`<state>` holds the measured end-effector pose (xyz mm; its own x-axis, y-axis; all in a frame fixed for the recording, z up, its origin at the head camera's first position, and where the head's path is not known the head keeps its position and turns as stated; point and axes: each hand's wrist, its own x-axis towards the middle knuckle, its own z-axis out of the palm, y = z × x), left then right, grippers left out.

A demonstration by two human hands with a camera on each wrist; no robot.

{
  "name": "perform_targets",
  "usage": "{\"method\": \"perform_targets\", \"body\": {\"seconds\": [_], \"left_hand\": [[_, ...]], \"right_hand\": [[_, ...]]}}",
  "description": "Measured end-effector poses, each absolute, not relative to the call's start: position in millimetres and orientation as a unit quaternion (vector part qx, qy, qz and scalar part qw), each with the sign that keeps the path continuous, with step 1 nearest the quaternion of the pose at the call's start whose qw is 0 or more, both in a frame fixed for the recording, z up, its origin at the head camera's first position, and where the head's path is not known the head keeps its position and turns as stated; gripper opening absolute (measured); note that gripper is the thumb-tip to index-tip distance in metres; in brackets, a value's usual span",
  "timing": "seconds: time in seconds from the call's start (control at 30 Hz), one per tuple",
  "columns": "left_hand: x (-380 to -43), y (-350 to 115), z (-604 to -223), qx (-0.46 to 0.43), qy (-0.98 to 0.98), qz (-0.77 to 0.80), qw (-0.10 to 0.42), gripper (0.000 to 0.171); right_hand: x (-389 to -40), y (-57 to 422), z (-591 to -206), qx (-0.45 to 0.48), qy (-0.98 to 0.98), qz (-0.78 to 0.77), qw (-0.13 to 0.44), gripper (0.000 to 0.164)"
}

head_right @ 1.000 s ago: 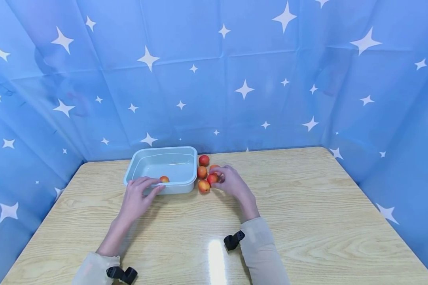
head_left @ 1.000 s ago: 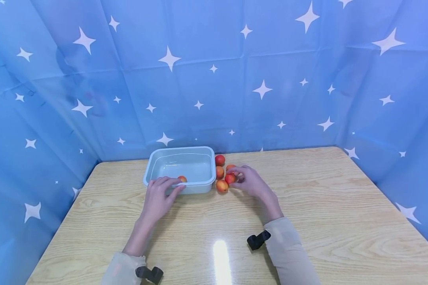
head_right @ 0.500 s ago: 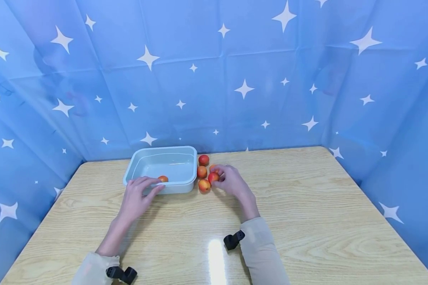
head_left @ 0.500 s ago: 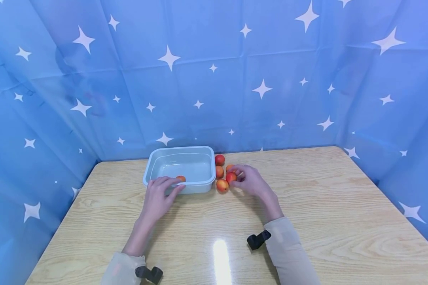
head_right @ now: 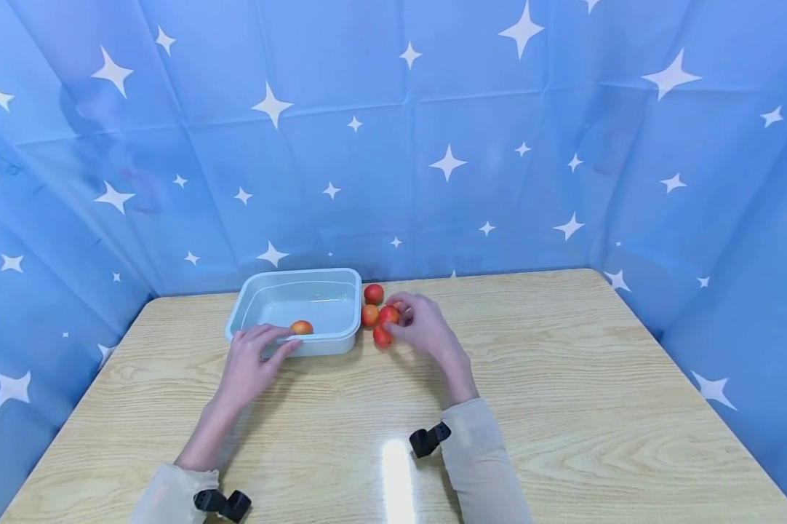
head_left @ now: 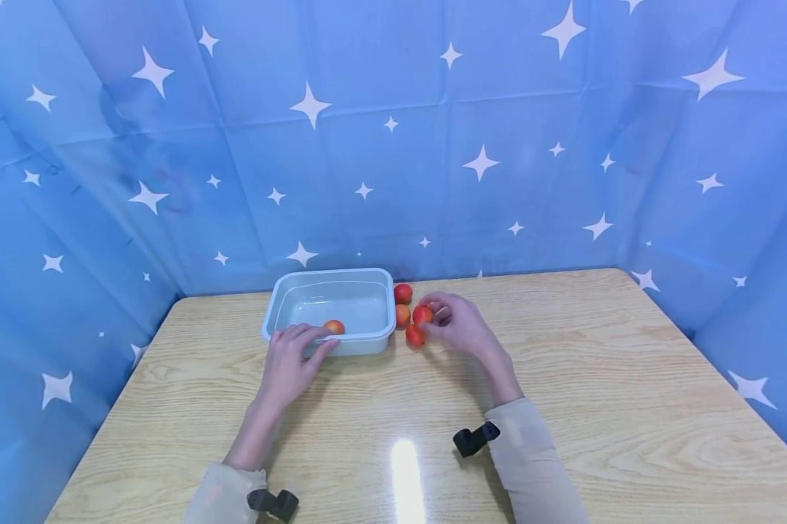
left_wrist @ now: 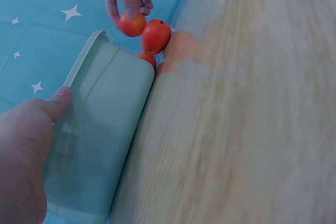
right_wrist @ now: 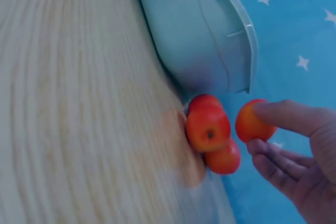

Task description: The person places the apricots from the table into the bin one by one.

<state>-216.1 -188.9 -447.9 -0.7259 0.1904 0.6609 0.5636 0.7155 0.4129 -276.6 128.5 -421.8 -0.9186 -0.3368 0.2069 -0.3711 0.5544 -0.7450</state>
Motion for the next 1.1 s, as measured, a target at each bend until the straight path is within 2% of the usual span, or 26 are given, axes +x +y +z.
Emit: {"method": "perform_targets", "body": {"seconds": [0.73,1.1], "left_hand": [[-216.8,-189.8,-448.4,-0.216,-0.875,-0.311,0.302,0.022],[-217.3,-189.4,-448.2,-0.214,-0.877,-0.308,0.3,0.022]], "right_hand": [[-263.7,112.3,-386.3,0.243,-0.841,0.473,0.105,0.038],[-258.9,98.9,-379.9,0.263,-0.83,0.479,0.109,0.04]]}}
